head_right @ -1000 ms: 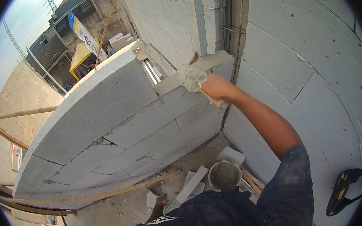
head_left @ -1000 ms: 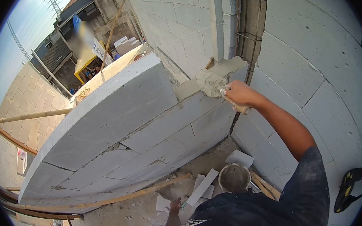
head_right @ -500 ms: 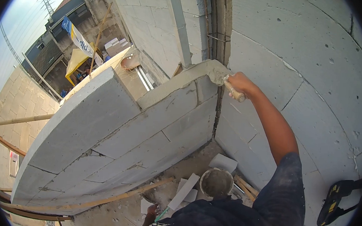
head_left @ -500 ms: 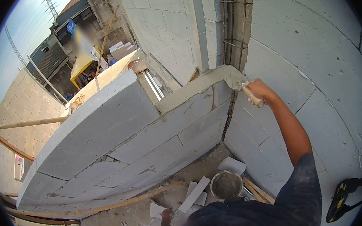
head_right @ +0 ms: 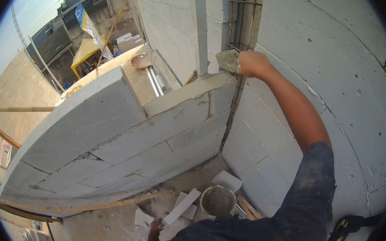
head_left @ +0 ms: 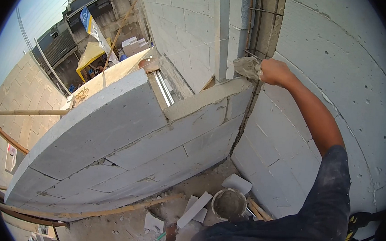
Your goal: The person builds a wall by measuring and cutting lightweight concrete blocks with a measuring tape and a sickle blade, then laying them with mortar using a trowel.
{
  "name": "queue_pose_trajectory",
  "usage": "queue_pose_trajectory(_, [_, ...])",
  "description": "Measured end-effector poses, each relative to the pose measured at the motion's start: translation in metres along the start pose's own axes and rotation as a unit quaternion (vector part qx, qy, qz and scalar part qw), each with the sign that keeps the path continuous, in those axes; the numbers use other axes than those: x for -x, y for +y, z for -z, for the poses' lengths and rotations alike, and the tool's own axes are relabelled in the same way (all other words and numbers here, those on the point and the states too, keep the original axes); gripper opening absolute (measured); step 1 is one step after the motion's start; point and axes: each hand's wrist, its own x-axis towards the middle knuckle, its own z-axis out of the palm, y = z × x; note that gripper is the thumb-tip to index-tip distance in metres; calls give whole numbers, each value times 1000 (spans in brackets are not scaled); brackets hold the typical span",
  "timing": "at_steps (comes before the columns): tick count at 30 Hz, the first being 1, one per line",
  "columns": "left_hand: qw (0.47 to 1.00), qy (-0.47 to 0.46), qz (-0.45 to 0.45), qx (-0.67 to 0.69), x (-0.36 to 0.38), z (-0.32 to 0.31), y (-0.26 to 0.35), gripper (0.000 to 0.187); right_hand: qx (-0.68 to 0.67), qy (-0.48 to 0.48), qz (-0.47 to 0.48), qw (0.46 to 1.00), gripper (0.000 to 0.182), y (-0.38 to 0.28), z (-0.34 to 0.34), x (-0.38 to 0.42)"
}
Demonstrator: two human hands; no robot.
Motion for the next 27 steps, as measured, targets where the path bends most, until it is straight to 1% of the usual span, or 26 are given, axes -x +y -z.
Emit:
queue_pose_trajectory(1, [935,32,181,305,1,2,15,45,63,-7,18,998,26,-3,6,-9])
queue_pose_trajectory(2, [747,58,340,569,5,4,27,48,65,-8,25,998,26,-4,9,-14])
queue_pose_trajectory(4, [746,64,346,565,19,-1,34,48,78,-9,20,997,26,-5,8,-16])
queue_pose_trajectory(6, [730,91,362,572,37,-15,36,48,-22,21,-29,999,26,-7,-2,7])
queue_pose_trajectory(7, [721,87,364,583,47,-20,36,49,-77,45,-57,994,27,-5,-12,28])
queue_pose_trajectory(8, [721,84,367,581,59,-21,37,49,-139,94,-76,983,30,-5,-32,52])
queue_pose_trajectory(9, [702,75,402,584,69,-16,43,42,-199,147,-94,964,32,-7,-62,75])
queue_pose_trajectory(10, [681,66,433,587,72,-13,51,37,-231,181,-93,951,32,-5,-102,93])
queue_pose_trajectory(12, [691,59,433,576,82,-16,55,36,-389,194,-143,889,27,-21,-152,119])
queue_pose_trajectory(14, [711,61,433,550,86,-4,45,36,-521,218,-181,805,22,-33,-198,115])
queue_pose_trajectory(15, [720,63,435,536,89,4,39,35,-527,218,-181,801,22,-32,-233,103])
queue_pose_trajectory(16, [729,66,438,523,92,12,34,35,-514,260,-166,800,21,-29,-273,88])
queue_pose_trajectory(17, [735,69,443,509,95,20,30,35,-501,300,-151,798,21,-35,-280,81])
queue_pose_trajectory(18, [724,111,434,525,97,29,25,34,-511,296,-147,793,21,-40,-285,75])
queue_pose_trajectory(20, [742,160,416,500,103,46,14,35,-601,263,-152,739,21,-56,-289,69])
queue_pose_trajectory(21, [737,169,427,496,114,52,14,35,-629,269,-147,714,22,-64,-289,68])
queue_pose_trajectory(23, [771,212,366,476,133,61,15,38,-642,253,-131,712,21,-85,-293,69])
queue_pose_trajectory(24, [769,213,373,473,143,57,14,38,-645,247,-115,714,21,-96,-293,73])
queue_pose_trajectory(26, [747,212,410,478,153,46,12,40,-656,229,-69,716,22,-132,-293,84])
queue_pose_trajectory(27, [752,173,424,474,157,40,10,46,-658,229,-44,716,22,-151,-295,89])
